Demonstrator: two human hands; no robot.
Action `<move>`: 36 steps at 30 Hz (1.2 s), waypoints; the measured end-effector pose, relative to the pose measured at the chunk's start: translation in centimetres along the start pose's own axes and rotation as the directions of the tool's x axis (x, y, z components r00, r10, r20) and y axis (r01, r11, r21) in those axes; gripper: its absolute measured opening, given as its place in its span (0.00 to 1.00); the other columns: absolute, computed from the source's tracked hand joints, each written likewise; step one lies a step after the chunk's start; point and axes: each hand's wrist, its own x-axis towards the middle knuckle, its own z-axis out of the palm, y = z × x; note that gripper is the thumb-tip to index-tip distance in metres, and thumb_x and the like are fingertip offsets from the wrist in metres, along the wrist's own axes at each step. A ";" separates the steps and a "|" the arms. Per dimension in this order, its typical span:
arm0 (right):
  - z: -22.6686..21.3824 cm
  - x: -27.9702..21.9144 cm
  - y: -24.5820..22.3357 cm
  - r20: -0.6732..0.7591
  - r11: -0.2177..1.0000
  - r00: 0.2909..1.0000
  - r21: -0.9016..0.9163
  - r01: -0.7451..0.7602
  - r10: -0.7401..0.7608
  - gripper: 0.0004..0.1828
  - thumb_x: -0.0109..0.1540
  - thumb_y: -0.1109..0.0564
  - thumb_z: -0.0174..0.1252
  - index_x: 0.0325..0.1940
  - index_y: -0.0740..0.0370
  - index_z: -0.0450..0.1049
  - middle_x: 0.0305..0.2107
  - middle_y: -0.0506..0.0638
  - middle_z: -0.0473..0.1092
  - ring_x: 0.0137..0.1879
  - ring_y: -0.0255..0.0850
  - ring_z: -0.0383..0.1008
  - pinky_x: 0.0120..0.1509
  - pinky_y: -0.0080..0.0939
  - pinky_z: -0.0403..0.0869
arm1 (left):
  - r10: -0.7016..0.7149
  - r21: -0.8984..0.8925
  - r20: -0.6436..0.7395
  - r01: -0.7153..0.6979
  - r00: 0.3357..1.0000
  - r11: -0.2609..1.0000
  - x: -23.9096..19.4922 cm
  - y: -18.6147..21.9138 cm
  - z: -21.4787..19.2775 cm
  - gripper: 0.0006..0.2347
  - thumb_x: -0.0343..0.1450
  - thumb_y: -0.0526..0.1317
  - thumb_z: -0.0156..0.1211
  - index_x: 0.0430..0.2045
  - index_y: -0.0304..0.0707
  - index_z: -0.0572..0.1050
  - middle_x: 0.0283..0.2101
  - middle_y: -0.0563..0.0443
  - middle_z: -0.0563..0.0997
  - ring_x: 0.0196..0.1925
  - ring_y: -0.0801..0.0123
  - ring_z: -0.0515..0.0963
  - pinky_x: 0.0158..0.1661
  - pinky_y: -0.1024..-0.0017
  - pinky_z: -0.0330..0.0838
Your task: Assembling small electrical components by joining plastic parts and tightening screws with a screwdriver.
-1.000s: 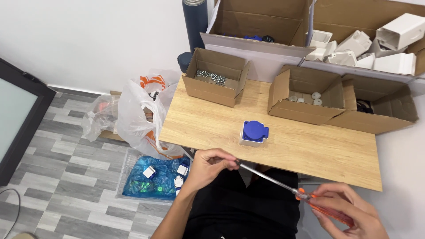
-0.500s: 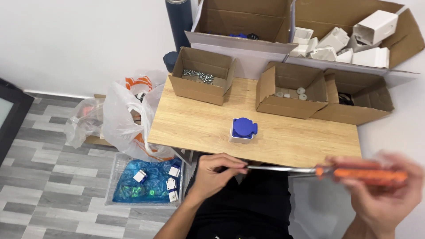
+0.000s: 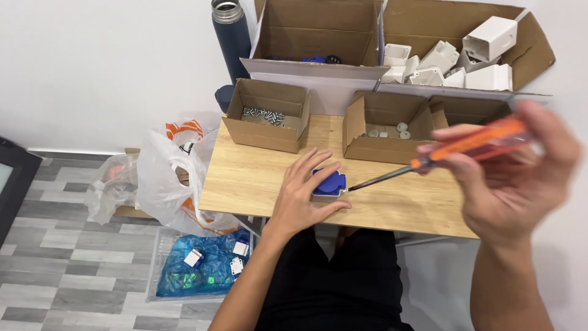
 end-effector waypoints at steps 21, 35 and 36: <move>3.3 2.1 0.5 0.335 0.998 0.942 -0.065 -0.012 0.033 0.37 0.69 0.67 0.69 0.78 0.68 0.58 0.60 0.71 0.78 0.60 0.50 0.87 0.73 0.44 0.85 | -0.167 -0.072 0.088 0.173 0.982 0.982 0.4 0.6 0.8 0.27 0.71 0.55 0.74 0.64 0.50 0.76 0.66 0.44 0.77 0.63 0.51 0.82 0.58 0.52 0.81; 3.9 4.0 0.9 0.298 0.992 0.949 0.029 -0.119 0.105 0.32 0.66 0.70 0.74 0.72 0.66 0.68 0.53 0.62 0.68 0.56 0.48 0.76 0.64 0.42 0.82 | -0.180 -0.112 0.083 0.189 0.980 0.976 1.1 1.5 0.0 0.23 0.74 0.51 0.71 0.62 0.45 0.77 0.58 0.44 0.79 0.58 0.55 0.83 0.58 0.59 0.78; 4.0 3.7 1.3 0.255 0.994 0.963 -0.090 -0.062 0.083 0.33 0.65 0.65 0.81 0.70 0.65 0.73 0.53 0.61 0.68 0.52 0.40 0.68 0.54 0.33 0.74 | -0.185 -0.099 0.086 0.193 0.979 0.976 0.9 1.4 0.2 0.23 0.73 0.52 0.71 0.62 0.46 0.77 0.58 0.44 0.79 0.58 0.54 0.83 0.58 0.58 0.78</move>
